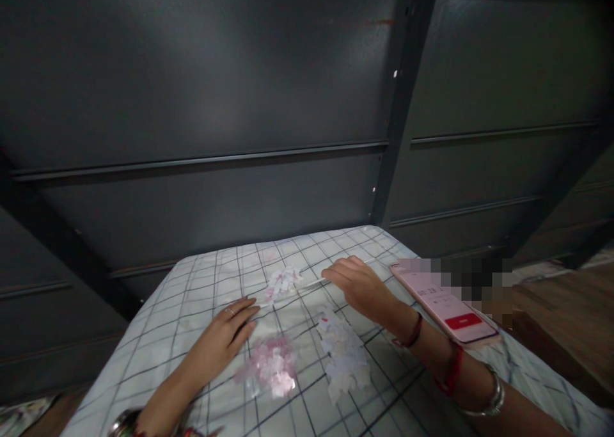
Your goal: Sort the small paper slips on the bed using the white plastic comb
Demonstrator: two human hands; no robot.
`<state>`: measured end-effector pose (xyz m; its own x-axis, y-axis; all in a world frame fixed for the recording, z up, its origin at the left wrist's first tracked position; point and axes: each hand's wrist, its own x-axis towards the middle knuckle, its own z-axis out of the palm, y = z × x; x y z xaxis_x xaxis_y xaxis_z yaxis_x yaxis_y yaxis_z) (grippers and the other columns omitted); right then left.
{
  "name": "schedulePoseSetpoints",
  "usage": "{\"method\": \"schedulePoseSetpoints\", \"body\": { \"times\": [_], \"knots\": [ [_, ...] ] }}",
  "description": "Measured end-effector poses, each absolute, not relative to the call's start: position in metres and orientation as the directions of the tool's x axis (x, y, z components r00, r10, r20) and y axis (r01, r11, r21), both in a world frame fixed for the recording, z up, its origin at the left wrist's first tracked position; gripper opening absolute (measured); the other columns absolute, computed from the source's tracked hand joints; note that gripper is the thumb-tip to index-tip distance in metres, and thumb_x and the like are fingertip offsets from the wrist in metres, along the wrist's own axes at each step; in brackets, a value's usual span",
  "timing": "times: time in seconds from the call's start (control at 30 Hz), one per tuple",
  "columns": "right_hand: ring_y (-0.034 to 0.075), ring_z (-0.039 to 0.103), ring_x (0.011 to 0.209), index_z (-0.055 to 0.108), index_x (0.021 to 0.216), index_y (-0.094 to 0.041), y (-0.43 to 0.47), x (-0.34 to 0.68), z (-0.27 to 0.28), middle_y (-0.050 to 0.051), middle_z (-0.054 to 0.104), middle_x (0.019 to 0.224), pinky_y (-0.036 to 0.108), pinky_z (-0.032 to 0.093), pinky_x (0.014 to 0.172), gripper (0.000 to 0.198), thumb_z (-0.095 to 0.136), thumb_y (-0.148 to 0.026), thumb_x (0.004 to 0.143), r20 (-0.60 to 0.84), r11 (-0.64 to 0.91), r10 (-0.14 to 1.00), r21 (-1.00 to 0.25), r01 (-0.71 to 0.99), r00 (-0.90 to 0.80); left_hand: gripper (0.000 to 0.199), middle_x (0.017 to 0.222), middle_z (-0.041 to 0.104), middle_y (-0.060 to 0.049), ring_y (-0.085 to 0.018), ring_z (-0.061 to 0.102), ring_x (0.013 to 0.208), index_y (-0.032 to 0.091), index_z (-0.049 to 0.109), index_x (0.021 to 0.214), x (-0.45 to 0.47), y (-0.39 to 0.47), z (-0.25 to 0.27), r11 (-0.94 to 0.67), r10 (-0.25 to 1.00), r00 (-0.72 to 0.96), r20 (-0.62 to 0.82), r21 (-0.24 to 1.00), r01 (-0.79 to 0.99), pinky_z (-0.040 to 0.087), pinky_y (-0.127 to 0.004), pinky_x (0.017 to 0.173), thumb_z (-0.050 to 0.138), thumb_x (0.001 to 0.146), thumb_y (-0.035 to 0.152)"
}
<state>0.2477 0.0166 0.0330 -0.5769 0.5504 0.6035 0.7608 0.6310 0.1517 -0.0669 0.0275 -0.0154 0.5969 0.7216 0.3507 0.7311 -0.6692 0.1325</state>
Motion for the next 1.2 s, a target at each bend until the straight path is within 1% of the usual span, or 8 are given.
{"method": "schedulePoseSetpoints", "body": {
  "times": [0.23, 0.43, 0.6, 0.73, 0.9, 1.07, 1.2],
  "knots": [
    [0.015, 0.046, 0.074, 0.057, 0.09, -0.016, 0.017, 0.25, 0.032, 0.002, 0.059, 0.076, 0.029, 0.031, 0.069, 0.038, 0.033, 0.007, 0.073, 0.628, 0.616, 0.55, 0.141, 0.775, -0.551, 0.035, 0.122, 0.06, -0.006, -0.023, 0.054, 0.113, 0.021, 0.06, 0.114, -0.066, 0.027, -0.013, -0.672, 0.721, 0.607, 0.335, 0.127, 0.729, 0.044, -0.041, 0.096, 0.038, 0.093, 0.037],
    [0.016, 0.047, 0.073, 0.058, 0.09, -0.015, 0.019, 0.251, 0.03, 0.003, 0.059, 0.075, 0.03, 0.031, 0.068, 0.035, 0.034, 0.006, 0.074, 0.616, 0.606, 0.547, 0.177, 0.776, -0.567, 0.033, 0.124, 0.059, -0.004, -0.022, 0.052, 0.115, 0.023, 0.06, 0.113, -0.068, 0.027, -0.017, -0.669, 0.725, 0.596, 0.345, 0.149, 0.728, 0.043, -0.04, 0.097, 0.039, 0.093, 0.037],
    [0.016, 0.047, 0.074, 0.057, 0.093, -0.015, 0.019, 0.252, 0.029, 0.003, 0.059, 0.077, 0.03, 0.032, 0.069, 0.038, 0.035, 0.007, 0.071, 0.617, 0.617, 0.552, 0.151, 0.773, -0.561, 0.033, 0.124, 0.058, -0.005, -0.022, 0.052, 0.115, 0.022, 0.06, 0.114, -0.068, 0.028, -0.017, -0.669, 0.727, 0.6, 0.335, 0.148, 0.728, 0.042, -0.04, 0.098, 0.039, 0.093, 0.037],
    [0.016, 0.047, 0.074, 0.057, 0.092, -0.015, 0.018, 0.251, 0.029, 0.003, 0.059, 0.076, 0.03, 0.031, 0.069, 0.036, 0.034, 0.006, 0.074, 0.621, 0.608, 0.553, 0.154, 0.779, -0.555, 0.035, 0.123, 0.059, -0.006, -0.022, 0.051, 0.116, 0.021, 0.06, 0.114, -0.068, 0.027, -0.016, -0.667, 0.729, 0.601, 0.329, 0.141, 0.732, 0.042, -0.041, 0.098, 0.038, 0.093, 0.038],
    [0.016, 0.048, 0.075, 0.056, 0.093, -0.016, 0.016, 0.244, 0.031, 0.002, 0.059, 0.078, 0.029, 0.032, 0.069, 0.037, 0.033, 0.006, 0.076, 0.601, 0.654, 0.546, 0.128, 0.745, -0.583, 0.034, 0.122, 0.059, -0.005, -0.023, 0.052, 0.115, 0.022, 0.06, 0.114, -0.068, 0.027, -0.016, -0.671, 0.724, 0.601, 0.339, 0.142, 0.728, 0.043, -0.041, 0.097, 0.038, 0.093, 0.038],
    [0.016, 0.047, 0.072, 0.056, 0.088, -0.017, 0.013, 0.239, 0.034, 0.002, 0.057, 0.075, 0.029, 0.032, 0.068, 0.034, 0.033, 0.005, 0.076, 0.565, 0.67, 0.552, 0.138, 0.73, -0.613, 0.033, 0.123, 0.059, -0.005, -0.022, 0.052, 0.115, 0.022, 0.059, 0.115, -0.068, 0.027, -0.017, -0.668, 0.723, 0.598, 0.346, 0.133, 0.732, 0.043, -0.041, 0.098, 0.039, 0.093, 0.037],
    [0.016, 0.046, 0.074, 0.056, 0.091, -0.016, 0.013, 0.239, 0.035, 0.002, 0.058, 0.076, 0.029, 0.031, 0.069, 0.038, 0.032, 0.008, 0.073, 0.594, 0.672, 0.536, 0.13, 0.729, -0.6, 0.035, 0.122, 0.059, -0.006, -0.023, 0.052, 0.114, 0.021, 0.06, 0.114, -0.067, 0.026, -0.014, -0.671, 0.721, 0.606, 0.336, 0.123, 0.731, 0.043, -0.041, 0.097, 0.037, 0.093, 0.037]
  ]
}}
